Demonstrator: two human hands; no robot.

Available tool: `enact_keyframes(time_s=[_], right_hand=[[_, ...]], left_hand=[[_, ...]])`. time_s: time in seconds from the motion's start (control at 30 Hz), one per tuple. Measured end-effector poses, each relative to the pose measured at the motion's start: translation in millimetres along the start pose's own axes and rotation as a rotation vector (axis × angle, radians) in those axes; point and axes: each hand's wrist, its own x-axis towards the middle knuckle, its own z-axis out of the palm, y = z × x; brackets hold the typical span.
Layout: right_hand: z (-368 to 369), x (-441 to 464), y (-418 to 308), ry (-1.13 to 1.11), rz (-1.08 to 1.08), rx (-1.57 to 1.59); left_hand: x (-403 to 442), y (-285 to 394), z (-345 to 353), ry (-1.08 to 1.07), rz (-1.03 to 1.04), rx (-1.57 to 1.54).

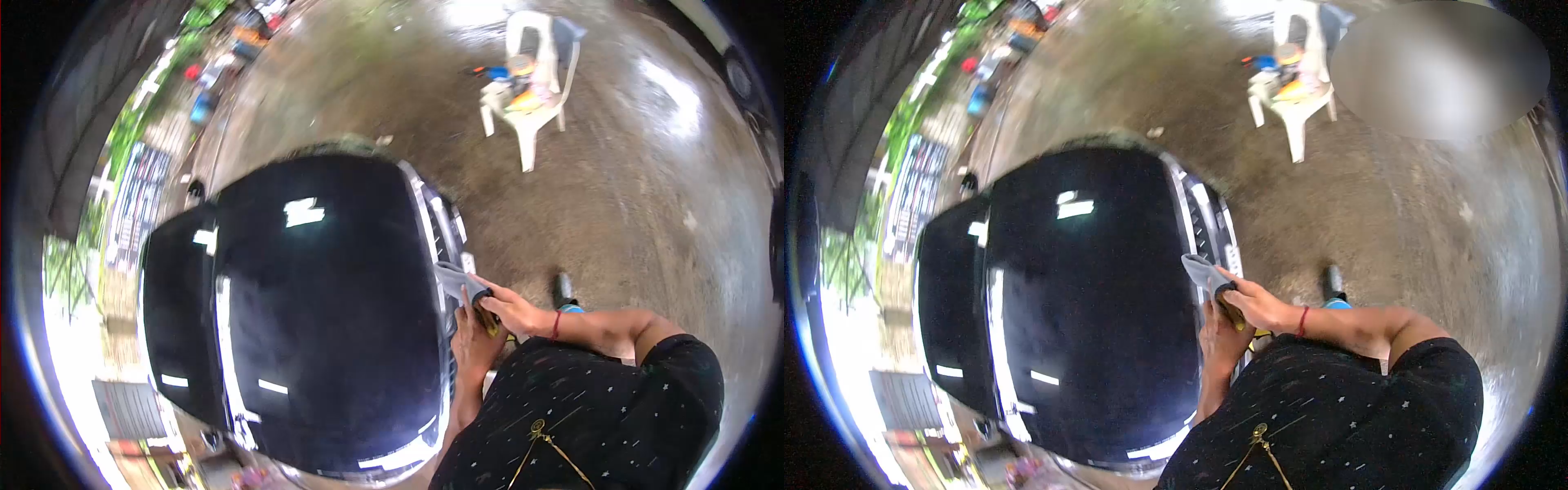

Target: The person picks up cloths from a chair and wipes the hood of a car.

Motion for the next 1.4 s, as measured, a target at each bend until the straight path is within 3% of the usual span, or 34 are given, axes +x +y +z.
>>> enact_keyframes(time_s=[0.1,0.17,0.23,0.27,0.3,0.33,0.5,0.57,0.7,0.77,0.83,0.9,0.93,1.0,1.07,1.17,1.27,1.33,1.4], right_hand=[[-93,-2,-22,0.074,-0.012,0.049],[-142,0,-35,0.150,-0.050,0.063],[-188,8,-33,0.253,-0.082,0.094],[-193,3,-62,0.252,-0.102,0.037],[-201,-4,-89,0.270,0.000,0.142],[-222,-1,-96,0.242,-0.032,0.110],[-320,28,-86,0.240,-0.226,0.261],[-375,41,-84,0.394,-0.093,0.099],[-505,81,-33,0.654,0.202,0.077],[-566,96,3,0.846,0.308,0.153],[-629,98,31,0.901,0.505,-0.039],[-672,107,29,0.981,0.709,0.055],[-697,107,35,0.952,0.656,0.184],[-742,119,27,0.910,0.622,0.303],[-762,145,-15,1.001,0.614,0.231],[-833,199,-46,0.891,0.512,0.262],[-898,272,-109,0.866,0.394,0.338],[-954,318,-128,0.841,0.341,0.385],[-1026,377,-128,0.931,0.093,0.390]], left_hand=[[51,71,48,0.033,0.109,-0.031],[85,111,76,0.060,0.128,-0.247],[123,111,122,0.118,0.219,-0.315],[133,126,117,-0.010,0.137,-0.390],[155,129,127,-0.092,0.187,-0.319],[171,136,142,-0.134,0.203,-0.369],[250,169,190,-0.281,0.277,-0.463],[286,192,199,-0.317,0.116,-0.489],[392,168,273,-0.384,0.080,-0.533],[446,183,274,-0.350,0.161,-0.646],[507,188,276,-0.465,0.091,-0.353],[545,219,242,-0.332,0.212,-0.376],[574,223,243,-0.316,0.223,-0.398],[613,201,263,-0.397,0.170,-0.069],[628,185,271,-0.392,0.051,-0.030],[629,136,290,-0.435,-0.164,0.071],[589,79,311,-0.414,-0.405,0.124],[544,87,297,-0.352,-0.624,0.052],[496,114,289,-0.240,-0.833,-0.036]])
